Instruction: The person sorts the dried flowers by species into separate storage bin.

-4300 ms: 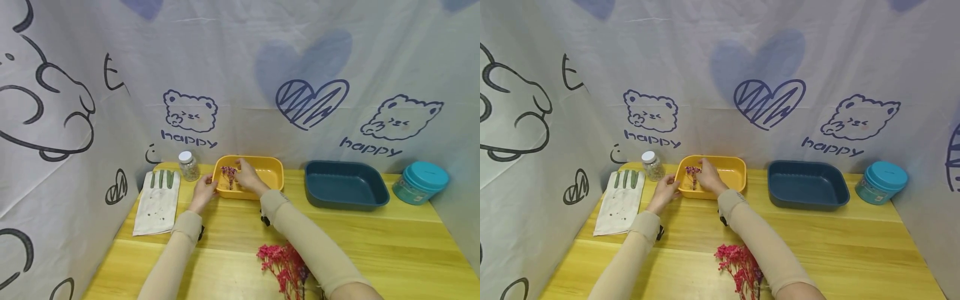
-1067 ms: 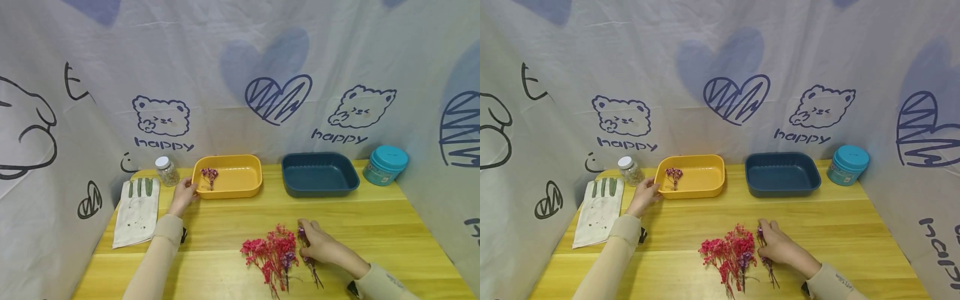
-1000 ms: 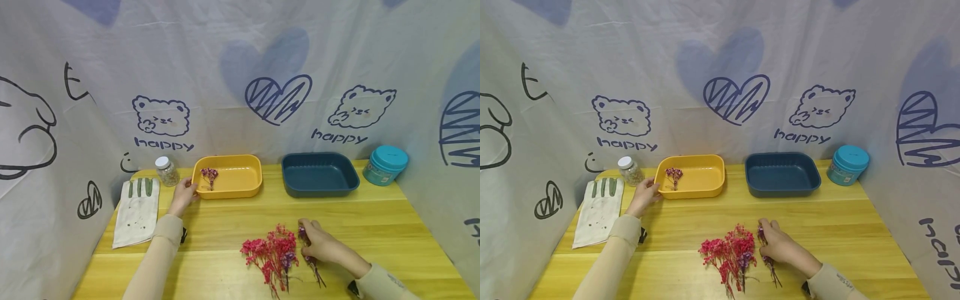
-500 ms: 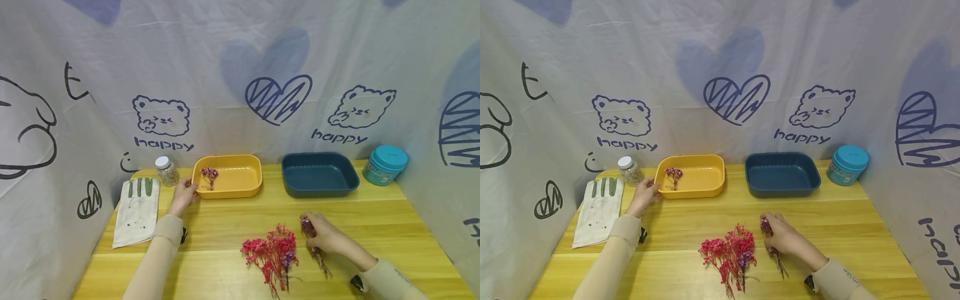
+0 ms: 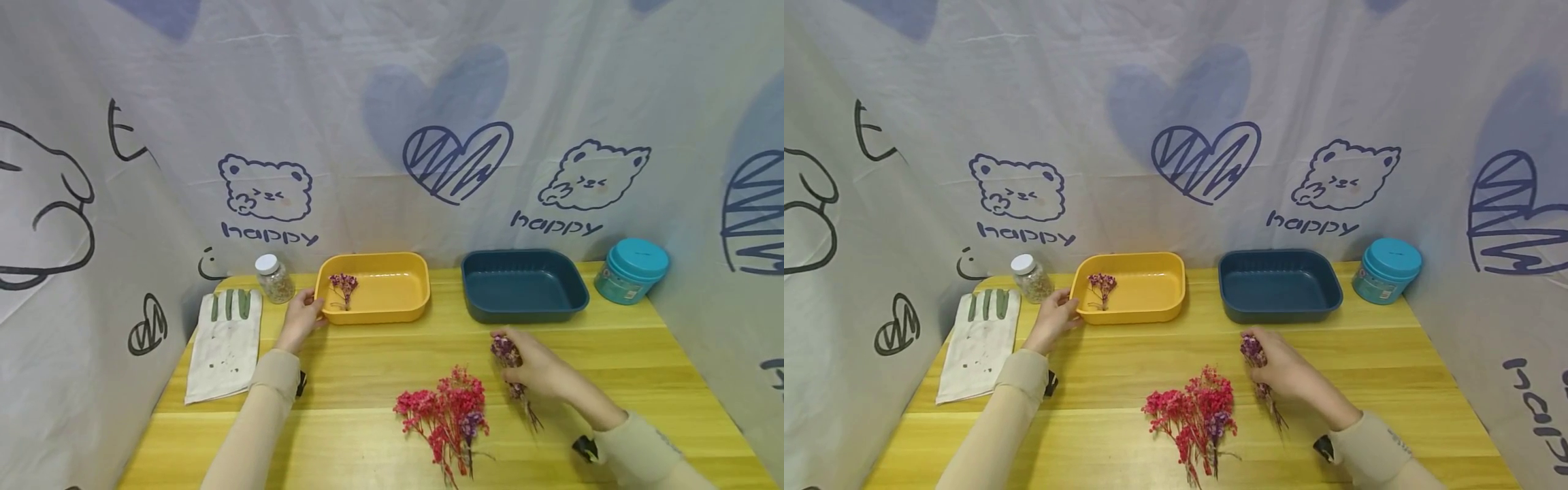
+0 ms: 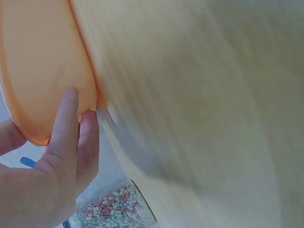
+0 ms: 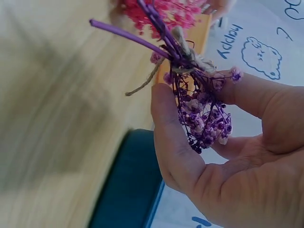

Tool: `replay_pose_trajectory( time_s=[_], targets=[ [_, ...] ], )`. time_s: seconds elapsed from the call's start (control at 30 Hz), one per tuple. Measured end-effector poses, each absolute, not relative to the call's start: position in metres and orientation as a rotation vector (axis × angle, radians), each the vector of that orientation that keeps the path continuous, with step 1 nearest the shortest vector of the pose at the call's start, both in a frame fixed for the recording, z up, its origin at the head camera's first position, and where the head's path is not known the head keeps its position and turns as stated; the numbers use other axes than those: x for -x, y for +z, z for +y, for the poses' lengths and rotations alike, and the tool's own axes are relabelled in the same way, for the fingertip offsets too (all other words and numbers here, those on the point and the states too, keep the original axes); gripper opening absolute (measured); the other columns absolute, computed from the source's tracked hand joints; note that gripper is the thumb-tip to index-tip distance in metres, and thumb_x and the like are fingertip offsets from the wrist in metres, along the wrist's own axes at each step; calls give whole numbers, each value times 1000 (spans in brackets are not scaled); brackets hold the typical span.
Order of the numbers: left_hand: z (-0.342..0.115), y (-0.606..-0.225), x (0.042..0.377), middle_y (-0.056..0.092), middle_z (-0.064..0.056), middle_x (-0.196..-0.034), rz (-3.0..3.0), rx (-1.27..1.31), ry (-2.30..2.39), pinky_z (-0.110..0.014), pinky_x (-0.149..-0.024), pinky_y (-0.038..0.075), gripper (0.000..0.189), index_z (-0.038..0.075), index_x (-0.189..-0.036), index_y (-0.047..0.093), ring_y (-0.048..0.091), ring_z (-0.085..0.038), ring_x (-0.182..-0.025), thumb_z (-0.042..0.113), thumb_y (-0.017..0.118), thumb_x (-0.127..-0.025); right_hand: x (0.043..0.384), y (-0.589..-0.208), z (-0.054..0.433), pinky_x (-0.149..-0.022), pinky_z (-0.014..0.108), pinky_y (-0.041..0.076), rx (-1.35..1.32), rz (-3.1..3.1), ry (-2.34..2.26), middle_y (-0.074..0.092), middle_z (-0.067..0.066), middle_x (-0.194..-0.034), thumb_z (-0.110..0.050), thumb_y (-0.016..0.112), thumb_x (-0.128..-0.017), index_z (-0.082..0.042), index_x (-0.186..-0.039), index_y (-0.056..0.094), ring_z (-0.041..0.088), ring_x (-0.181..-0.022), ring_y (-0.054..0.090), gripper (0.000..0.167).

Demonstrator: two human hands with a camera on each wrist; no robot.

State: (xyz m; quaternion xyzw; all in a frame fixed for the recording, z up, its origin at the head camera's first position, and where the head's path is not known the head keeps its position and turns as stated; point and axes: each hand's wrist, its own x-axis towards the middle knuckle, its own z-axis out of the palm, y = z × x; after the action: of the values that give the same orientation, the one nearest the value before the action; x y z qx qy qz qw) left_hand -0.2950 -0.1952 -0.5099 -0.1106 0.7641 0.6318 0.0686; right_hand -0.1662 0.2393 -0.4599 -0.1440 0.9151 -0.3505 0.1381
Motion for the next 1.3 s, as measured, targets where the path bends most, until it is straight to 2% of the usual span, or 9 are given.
replay_pose_trajectory(
  time_s=[0.07, 0.13, 0.23, 0.3, 0.43, 0.6, 0.73, 0.9, 1.3],
  targets=[
    [-195, -510, 295, 46, -25, -142, 2296, 334, 1905, -51, -111, 57, 52, -6, -160, 34, 57, -41, -130, 10, 44, -112, 169, -456, 238, -87, 52, 57, 408, 2632, -1049, 51, 34, -147, -3, 75, -93, 0, -151, 45, 47, -121, 58, 65],
    [-195, -510, 295, 46, -24, -142, 2295, 334, 1906, -50, -111, 57, 52, -6, -160, 34, 57, -40, -130, 10, 44, -112, 172, -452, 237, -80, 43, 53, 406, 2632, -1064, 51, 32, -146, -6, 75, -94, -2, -150, 45, 40, -114, 59, 64],
    [-196, -510, 295, 46, -24, -142, 2299, 333, 1900, -49, -110, 58, 52, -6, -160, 34, 57, -39, -130, 10, 44, -112, 176, -448, 234, -79, 40, 51, 410, 2643, -1088, 51, 31, -147, -8, 76, -94, -3, -150, 47, 38, -110, 59, 64],
    [-197, -510, 294, 45, -24, -142, 2303, 330, 1896, -49, -109, 59, 52, -6, -160, 34, 57, -40, -130, 10, 44, -112, 178, -445, 232, -85, 43, 55, 432, 2666, -1085, 51, 31, -149, -9, 77, -93, -3, -149, 48, 43, -122, 59, 64],
    [-197, -510, 294, 45, -25, -142, 2308, 328, 1894, -48, -109, 59, 51, -6, -159, 35, 57, -40, -130, 10, 44, -112, 182, -439, 227, -88, 45, 56, 438, 2689, -1090, 51, 31, -152, -9, 78, -93, -4, -150, 48, 45, -130, 57, 64],
    [-197, -510, 295, 45, -25, -143, 2310, 336, 1891, -48, -110, 58, 50, -6, -159, 36, 57, -39, -129, 10, 44, -112, 187, -431, 221, -89, 48, 59, 400, 2713, -1083, 53, 28, -151, -12, 78, -94, -7, -152, 47, 42, -126, 60, 65],
    [-196, -510, 296, 45, -25, -142, 2308, 341, 1888, -45, -108, 60, 49, -6, -158, 36, 58, -38, -127, 9, 44, -112, 193, -429, 215, -99, 57, 58, 391, 2724, -1089, 53, 27, -152, -13, 77, -94, -7, -152, 47, 46, -133, 57, 65],
    [-196, -511, 296, 46, -24, -141, 2308, 339, 1890, -39, -102, 63, 49, -6, -158, 37, 58, -39, -128, 10, 44, -112, 203, -425, 205, -98, 55, 58, 371, 2732, -1099, 53, 27, -152, -11, 78, -94, -8, -153, 46, 44, -132, 58, 67],
    [-195, -508, 295, 44, -24, -142, 2303, 332, 1889, -46, -108, 60, 51, -5, -160, 35, 58, -36, -124, 11, 44, -112, 220, -414, 184, -112, 64, 50, 343, 2751, -1096, 53, 26, -153, -11, 78, -94, -8, -153, 45, 47, -140, 53, 67]
  ],
)
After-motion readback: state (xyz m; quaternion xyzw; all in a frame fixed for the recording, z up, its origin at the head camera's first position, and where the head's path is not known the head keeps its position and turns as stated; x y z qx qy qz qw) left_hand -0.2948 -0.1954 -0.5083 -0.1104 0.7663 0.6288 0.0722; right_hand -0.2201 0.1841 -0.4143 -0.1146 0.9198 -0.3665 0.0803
